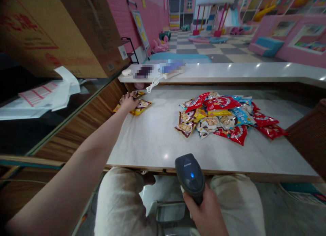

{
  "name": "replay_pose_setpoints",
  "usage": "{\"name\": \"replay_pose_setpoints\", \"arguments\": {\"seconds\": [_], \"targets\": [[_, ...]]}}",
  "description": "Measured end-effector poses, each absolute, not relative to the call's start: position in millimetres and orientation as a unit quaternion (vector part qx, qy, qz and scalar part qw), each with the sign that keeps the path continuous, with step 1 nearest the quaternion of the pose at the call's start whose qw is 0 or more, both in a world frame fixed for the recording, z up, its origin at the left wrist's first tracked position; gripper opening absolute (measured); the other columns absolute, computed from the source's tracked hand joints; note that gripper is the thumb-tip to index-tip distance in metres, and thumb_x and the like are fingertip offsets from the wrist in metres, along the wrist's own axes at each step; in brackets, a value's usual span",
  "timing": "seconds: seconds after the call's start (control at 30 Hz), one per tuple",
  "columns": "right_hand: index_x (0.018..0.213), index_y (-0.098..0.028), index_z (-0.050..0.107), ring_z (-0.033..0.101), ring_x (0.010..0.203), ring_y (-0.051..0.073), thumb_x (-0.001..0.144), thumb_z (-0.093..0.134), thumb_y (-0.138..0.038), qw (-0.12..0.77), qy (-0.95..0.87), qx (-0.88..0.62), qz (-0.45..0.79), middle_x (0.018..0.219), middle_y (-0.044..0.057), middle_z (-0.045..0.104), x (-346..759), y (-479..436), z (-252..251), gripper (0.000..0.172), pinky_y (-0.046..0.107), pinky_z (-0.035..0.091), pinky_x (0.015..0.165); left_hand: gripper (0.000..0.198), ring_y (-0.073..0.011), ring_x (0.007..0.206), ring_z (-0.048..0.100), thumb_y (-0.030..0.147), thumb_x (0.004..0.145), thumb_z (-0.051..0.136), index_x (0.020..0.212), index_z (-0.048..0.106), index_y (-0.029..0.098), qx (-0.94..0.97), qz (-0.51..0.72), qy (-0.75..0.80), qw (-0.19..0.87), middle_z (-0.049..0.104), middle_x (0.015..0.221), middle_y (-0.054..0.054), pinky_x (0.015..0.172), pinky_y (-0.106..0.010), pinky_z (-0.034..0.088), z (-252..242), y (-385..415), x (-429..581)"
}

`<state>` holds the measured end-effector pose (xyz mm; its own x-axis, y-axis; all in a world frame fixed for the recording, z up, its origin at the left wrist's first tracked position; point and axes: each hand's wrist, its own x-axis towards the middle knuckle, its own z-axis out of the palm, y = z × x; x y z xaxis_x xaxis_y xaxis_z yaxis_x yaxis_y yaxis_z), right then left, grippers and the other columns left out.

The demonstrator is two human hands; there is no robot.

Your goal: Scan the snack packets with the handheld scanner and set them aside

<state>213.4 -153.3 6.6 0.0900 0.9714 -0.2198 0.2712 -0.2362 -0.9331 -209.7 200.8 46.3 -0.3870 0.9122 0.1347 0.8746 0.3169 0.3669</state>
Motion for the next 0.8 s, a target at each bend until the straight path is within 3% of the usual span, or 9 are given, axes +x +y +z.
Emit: {"name": "replay_pose_setpoints", "arguments": {"seconds": [0.1, 0.23, 0.4, 0.57, 0.7, 0.8], "targets": [[0.065, -0.029, 0.059, 0.057, 0.041, 0.021, 0.087, 0.083, -0.066, 0.378, -0.49, -0.632, 0.467, 0.047, -0.001, 0.057, 217, -155, 5, 0.049, 0.031, 0.048, 0.044, 0.07, -0.0518, 0.175, 0.027, 0.05, 0.109, 0.049, 0.167, 0.062, 0.014, 0.574, 0.17, 0.8, 0.045, 0.039, 0.187, -0.024, 0.138, -0.081, 0.012, 36, 197, -206], [0.063, -0.029, 0.059, 0.052, 0.044, 0.019, 0.089, 0.082, -0.064, 0.377, -0.516, -0.622, 0.451, 0.049, -0.002, 0.053, 218, -157, 2, 0.05, 0.031, 0.046, 0.047, 0.061, -0.0459, 0.172, 0.038, 0.041, 0.112, 0.042, 0.163, 0.067, 0.02, 0.613, 0.175, 0.769, 0.032, 0.05, 0.182, -0.018, 0.14, -0.077, 0.01, 28, 167, -191], [0.067, -0.027, 0.065, 0.053, 0.045, 0.021, 0.09, 0.079, -0.073, 0.374, -0.547, -0.606, 0.441, 0.046, -0.002, 0.051, 216, -160, 2, 0.053, 0.029, 0.042, 0.043, 0.059, -0.0426, 0.169, 0.045, 0.039, 0.108, 0.051, 0.163, 0.067, 0.025, 0.662, 0.195, 0.722, 0.051, 0.055, 0.179, -0.016, 0.143, -0.069, 0.011, 22, 107, -178], [0.067, -0.028, 0.065, 0.061, 0.05, 0.024, 0.092, 0.076, -0.066, 0.386, -0.568, -0.591, 0.423, 0.045, 0.0, 0.052, 214, -168, 5, 0.047, 0.028, 0.045, 0.045, 0.064, -0.0428, 0.162, 0.054, 0.039, 0.099, 0.068, 0.161, 0.067, 0.024, 0.689, 0.206, 0.69, 0.085, 0.066, 0.168, -0.018, 0.143, -0.065, 0.016, 27, 67, -181], [0.069, -0.028, 0.063, 0.065, 0.053, 0.025, 0.094, 0.075, -0.056, 0.39, -0.582, -0.576, 0.421, 0.047, 0.0, 0.055, 212, -175, 9, 0.039, 0.028, 0.048, 0.048, 0.069, -0.0455, 0.166, 0.049, 0.042, 0.1, 0.071, 0.165, 0.063, 0.02, 0.689, 0.186, 0.699, 0.05, 0.057, 0.176, -0.023, 0.143, -0.07, 0.011, 40, 73, -171], [0.07, -0.028, 0.065, 0.064, 0.051, 0.024, 0.095, 0.075, -0.055, 0.393, -0.592, -0.57, 0.412, 0.046, -0.001, 0.054, 212, -179, 12, 0.039, 0.027, 0.048, 0.047, 0.077, -0.0459, 0.169, 0.044, 0.042, 0.102, 0.071, 0.173, 0.053, 0.019, 0.694, 0.122, 0.708, 0.05, 0.051, 0.18, -0.024, 0.141, -0.071, 0.017, 46, 89, -156]]}}
